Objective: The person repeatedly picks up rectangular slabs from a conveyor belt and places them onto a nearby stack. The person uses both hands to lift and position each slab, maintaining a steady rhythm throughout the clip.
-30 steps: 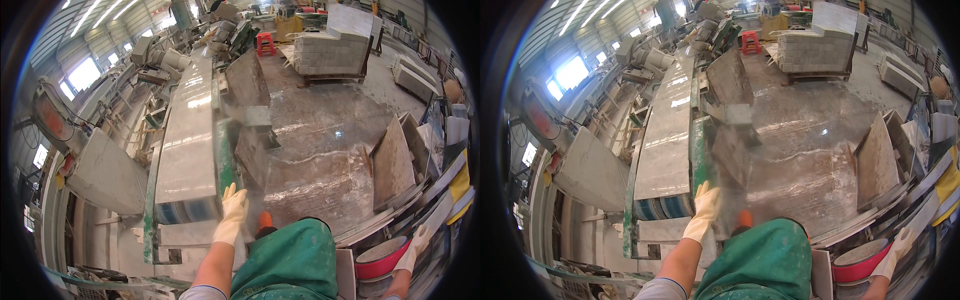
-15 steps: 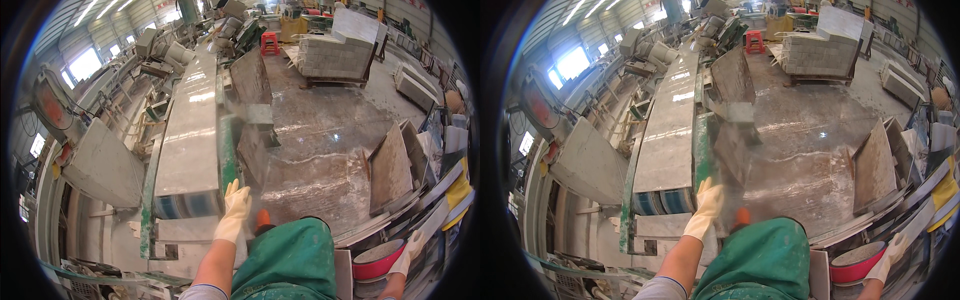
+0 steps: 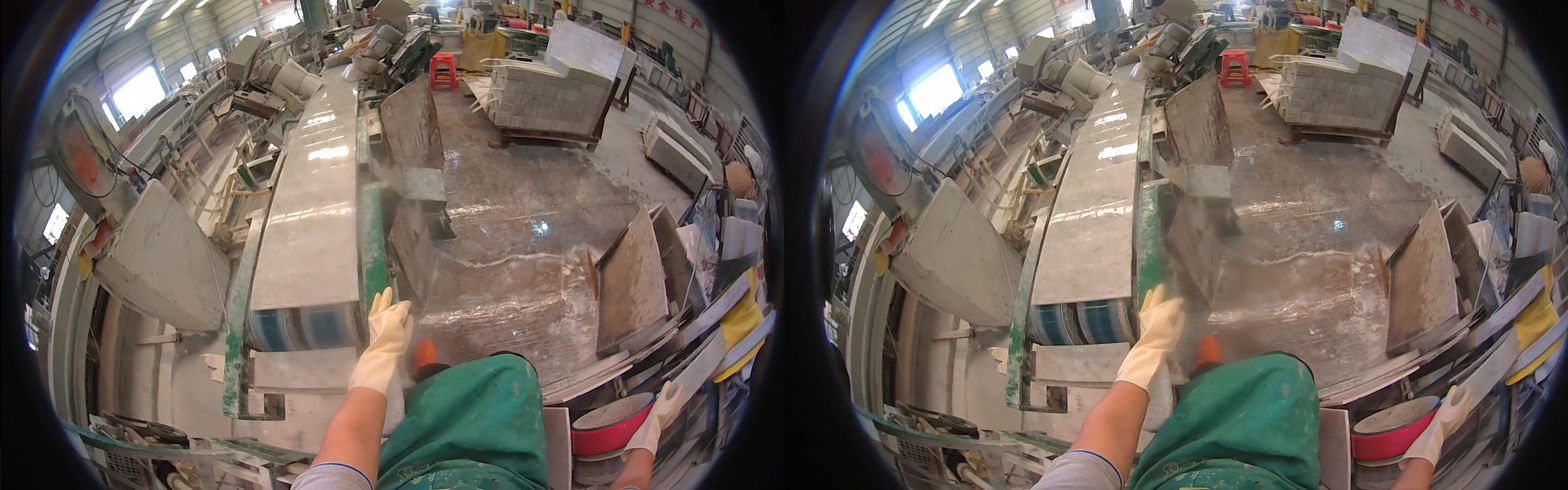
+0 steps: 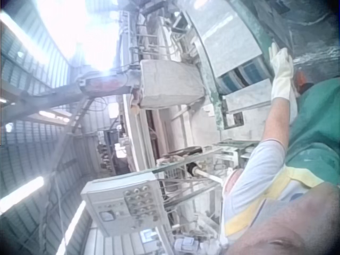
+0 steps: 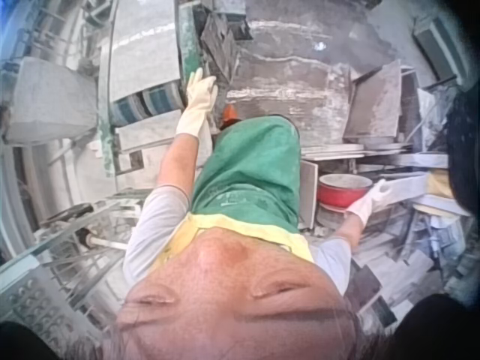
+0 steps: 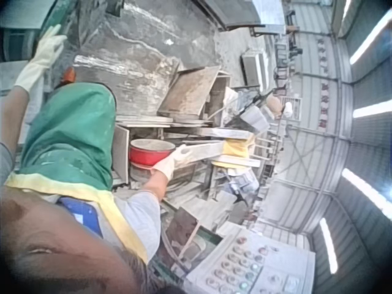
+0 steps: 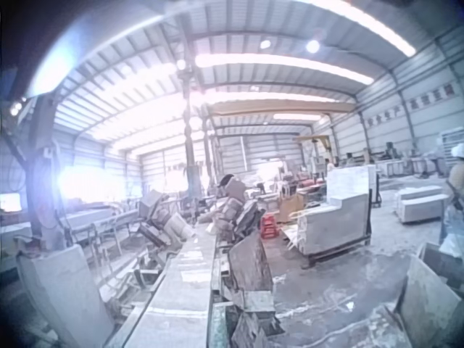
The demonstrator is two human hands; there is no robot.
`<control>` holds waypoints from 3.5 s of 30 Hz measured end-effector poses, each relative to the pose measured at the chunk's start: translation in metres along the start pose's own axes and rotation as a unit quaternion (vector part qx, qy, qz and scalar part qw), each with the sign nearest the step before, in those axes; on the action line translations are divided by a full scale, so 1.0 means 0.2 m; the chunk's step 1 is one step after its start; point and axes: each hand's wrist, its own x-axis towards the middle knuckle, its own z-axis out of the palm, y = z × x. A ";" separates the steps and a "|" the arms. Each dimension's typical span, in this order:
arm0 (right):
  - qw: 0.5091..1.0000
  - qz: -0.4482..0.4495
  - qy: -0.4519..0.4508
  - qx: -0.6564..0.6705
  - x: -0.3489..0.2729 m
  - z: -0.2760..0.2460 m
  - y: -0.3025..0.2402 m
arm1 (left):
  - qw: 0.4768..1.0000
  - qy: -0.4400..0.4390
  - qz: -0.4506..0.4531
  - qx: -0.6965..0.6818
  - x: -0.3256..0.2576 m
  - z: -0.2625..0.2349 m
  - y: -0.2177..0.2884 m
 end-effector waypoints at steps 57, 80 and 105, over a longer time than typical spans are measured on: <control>0.675 0.370 -0.278 0.575 0.28 -0.59 -0.31 | 0.998 0.025 -0.019 -0.062 -0.01 0.04 -0.03; 0.439 -0.795 -0.066 0.414 -1.30 -1.03 -2.80 | 0.530 0.330 -0.439 -0.646 -0.26 -0.66 -0.07; 0.785 -0.404 -0.323 0.341 -0.29 -0.29 -1.41 | 0.533 0.329 -0.498 -0.599 -0.26 -0.54 -0.58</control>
